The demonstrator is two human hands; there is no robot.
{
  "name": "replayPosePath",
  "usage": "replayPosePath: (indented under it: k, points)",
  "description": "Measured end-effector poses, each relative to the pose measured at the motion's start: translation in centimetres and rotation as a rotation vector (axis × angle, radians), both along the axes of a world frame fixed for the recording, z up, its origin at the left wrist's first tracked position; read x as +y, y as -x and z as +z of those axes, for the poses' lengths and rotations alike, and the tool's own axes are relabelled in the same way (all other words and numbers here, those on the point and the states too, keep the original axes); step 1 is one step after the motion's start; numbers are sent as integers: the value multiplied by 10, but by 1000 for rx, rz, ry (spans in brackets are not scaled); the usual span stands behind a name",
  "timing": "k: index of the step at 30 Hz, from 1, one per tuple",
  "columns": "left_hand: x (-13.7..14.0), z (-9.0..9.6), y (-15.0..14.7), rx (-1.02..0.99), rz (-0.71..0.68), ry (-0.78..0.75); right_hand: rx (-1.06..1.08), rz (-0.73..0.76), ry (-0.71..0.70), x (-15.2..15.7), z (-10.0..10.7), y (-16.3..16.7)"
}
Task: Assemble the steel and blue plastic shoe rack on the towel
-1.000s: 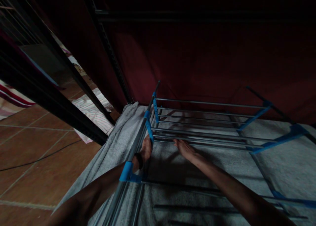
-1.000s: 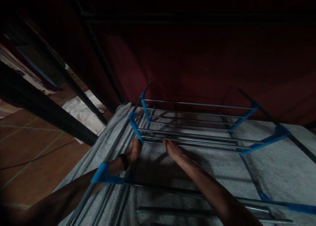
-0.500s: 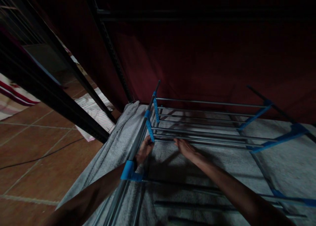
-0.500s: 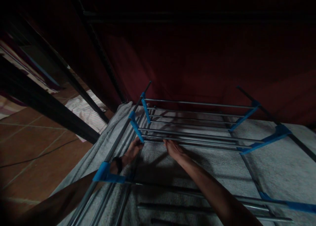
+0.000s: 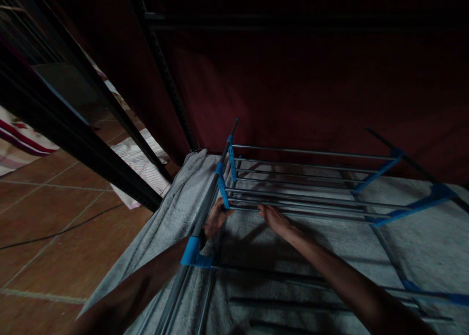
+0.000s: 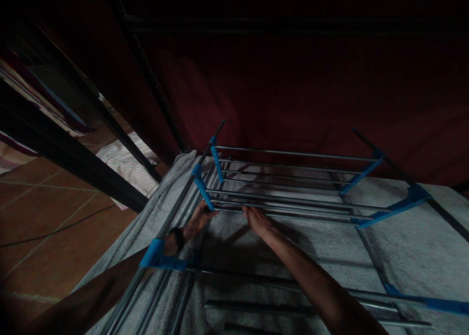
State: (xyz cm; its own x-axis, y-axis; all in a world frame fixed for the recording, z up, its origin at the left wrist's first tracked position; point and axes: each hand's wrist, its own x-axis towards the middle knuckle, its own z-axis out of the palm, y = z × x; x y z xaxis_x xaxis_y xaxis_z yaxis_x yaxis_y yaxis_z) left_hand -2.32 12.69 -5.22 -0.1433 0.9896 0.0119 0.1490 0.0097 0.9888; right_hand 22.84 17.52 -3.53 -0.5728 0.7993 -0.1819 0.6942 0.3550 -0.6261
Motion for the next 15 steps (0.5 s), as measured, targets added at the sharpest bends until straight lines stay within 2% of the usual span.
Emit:
replayPosePath:
  k: [10, 15]
  points:
    - [7, 18, 9, 52, -72, 84, -1, -50, 6, 1, -7, -1]
    - [18, 15, 18, 137, -145, 102, -26, -57, -15, 3, -7, 2]
